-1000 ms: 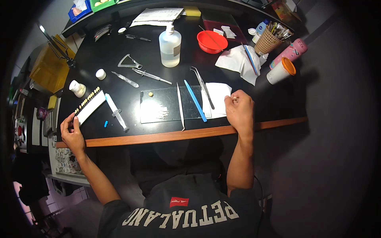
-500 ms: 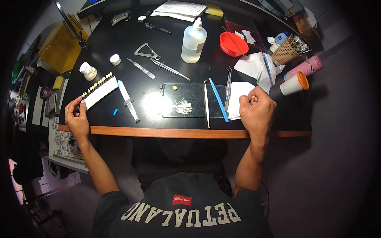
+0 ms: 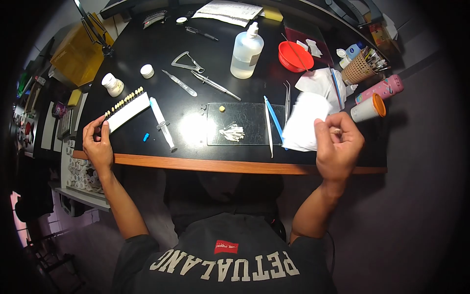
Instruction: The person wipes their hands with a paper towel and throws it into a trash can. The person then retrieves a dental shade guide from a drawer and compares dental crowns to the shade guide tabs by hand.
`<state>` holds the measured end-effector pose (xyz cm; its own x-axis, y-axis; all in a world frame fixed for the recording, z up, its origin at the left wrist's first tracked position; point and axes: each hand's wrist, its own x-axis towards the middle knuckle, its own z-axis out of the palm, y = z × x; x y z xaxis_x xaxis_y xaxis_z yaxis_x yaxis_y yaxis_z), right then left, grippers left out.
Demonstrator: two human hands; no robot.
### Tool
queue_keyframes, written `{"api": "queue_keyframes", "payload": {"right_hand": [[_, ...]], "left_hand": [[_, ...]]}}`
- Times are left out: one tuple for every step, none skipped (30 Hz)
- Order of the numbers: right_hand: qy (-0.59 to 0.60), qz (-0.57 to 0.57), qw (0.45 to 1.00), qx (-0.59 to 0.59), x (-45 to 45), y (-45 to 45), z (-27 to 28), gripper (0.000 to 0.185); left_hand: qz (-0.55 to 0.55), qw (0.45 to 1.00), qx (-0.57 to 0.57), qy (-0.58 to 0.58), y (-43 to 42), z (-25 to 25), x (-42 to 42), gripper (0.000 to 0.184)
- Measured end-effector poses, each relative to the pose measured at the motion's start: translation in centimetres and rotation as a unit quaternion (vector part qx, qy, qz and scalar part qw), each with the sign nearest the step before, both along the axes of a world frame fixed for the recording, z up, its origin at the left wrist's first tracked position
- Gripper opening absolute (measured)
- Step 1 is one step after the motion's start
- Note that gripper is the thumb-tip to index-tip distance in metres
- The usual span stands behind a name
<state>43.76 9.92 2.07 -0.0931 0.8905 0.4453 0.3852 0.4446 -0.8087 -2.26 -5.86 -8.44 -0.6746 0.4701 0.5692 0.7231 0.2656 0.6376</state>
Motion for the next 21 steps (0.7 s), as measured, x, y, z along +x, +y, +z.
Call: {"api": "queue_keyframes", "payload": {"right_hand": [[0.018,0.047,0.999,-0.021,-0.5,-0.5,0.2,0.017],[0.034,0.078,0.995,-0.052,-1.2,-0.7,0.2,0.017],[0.050,0.108,0.989,-0.082,-1.8,-0.9,0.1,0.016],[0.065,0.138,0.982,-0.112,-2.5,-1.1,0.1,0.016],[0.079,0.161,0.974,-0.141,-3.1,-1.0,-0.4,0.014],[0.097,0.188,0.966,-0.146,-3.9,-0.9,-1.1,0.013],[0.093,0.198,0.958,-0.183,-4.4,-0.7,-1.8,0.012],[0.089,0.208,0.949,-0.220,-4.8,-0.4,-2.5,0.012],[0.077,0.209,0.947,-0.232,-5.4,-0.3,-3.2,0.012],[0.065,0.210,0.944,-0.244,-6.0,-0.3,-3.8,0.013],[0.031,0.197,0.949,-0.242,-6.5,-0.3,-4.4,0.015],[-0.001,0.196,0.954,-0.228,-6.8,-0.1,-5.3,0.017],[-0.052,0.175,0.958,-0.220,-6.8,0.0,-5.7,0.019],[-0.104,0.152,0.960,-0.210,-6.8,-0.1,-6.0,0.021],[-0.144,0.133,0.961,-0.194,-7.0,-0.2,-5.7,0.022],[-0.184,0.113,0.960,-0.176,-7.2,-0.5,-5.1,0.022],[-0.223,0.089,0.958,-0.157,-7.2,-0.6,-4.6,0.023],[-0.227,0.089,0.958,-0.151,-6.9,-0.6,-4.2,0.025],[-0.230,0.087,0.958,-0.145,-6.6,-0.4,-3.9,0.028],[-0.233,0.086,0.959,-0.138,-6.2,-0.3,-3.6,0.030],[-0.236,0.082,0.960,-0.129,-5.7,0.0,-3.4,0.030]], "left_hand": [[0.000,1.000,0.000,0.002,0.0,0.0,0.0,0.019],[0.000,1.000,0.000,0.000,0.0,0.0,0.0,0.019],[0.000,1.000,0.001,-0.002,0.0,0.0,0.0,0.019],[-0.001,1.000,0.002,-0.004,0.0,0.0,0.0,0.019],[-0.001,1.000,0.000,-0.003,0.0,0.1,0.0,0.019],[0.000,1.000,-0.001,-0.003,0.0,0.0,0.0,0.019],[0.000,1.000,-0.002,-0.002,-0.1,0.0,0.0,0.019],[-0.001,1.000,-0.001,-0.003,-0.1,0.0,0.0,0.019],[-0.002,1.000,0.000,-0.004,-0.1,0.0,0.0,0.019],[-0.003,1.000,0.000,-0.005,-0.1,0.1,0.0,0.019],[-0.004,1.000,0.001,-0.005,-0.1,0.1,-0.1,0.019],[-0.005,1.000,0.002,-0.005,-0.1,0.1,-0.1,0.018],[-0.005,1.000,0.003,-0.005,-0.1,0.1,-0.1,0.018],[-0.004,1.000,0.002,-0.006,-0.1,0.1,-0.1,0.018],[-0.003,1.000,0.003,-0.006,-0.1,0.1,-0.1,0.018],[-0.004,1.000,0.004,-0.005,-0.1,0.2,0.0,0.018],[-0.005,1.000,0.004,-0.006,0.0,0.2,0.0,0.018],[-0.006,1.000,0.006,-0.006,-0.1,0.2,0.0,0.018],[-0.008,1.000,0.008,-0.005,-0.1,0.3,0.0,0.019],[-0.008,1.000,0.010,-0.002,-0.1,0.4,0.1,0.018],[-0.009,1.000,0.014,0.003,-0.1,0.4,0.2,0.018]]}}
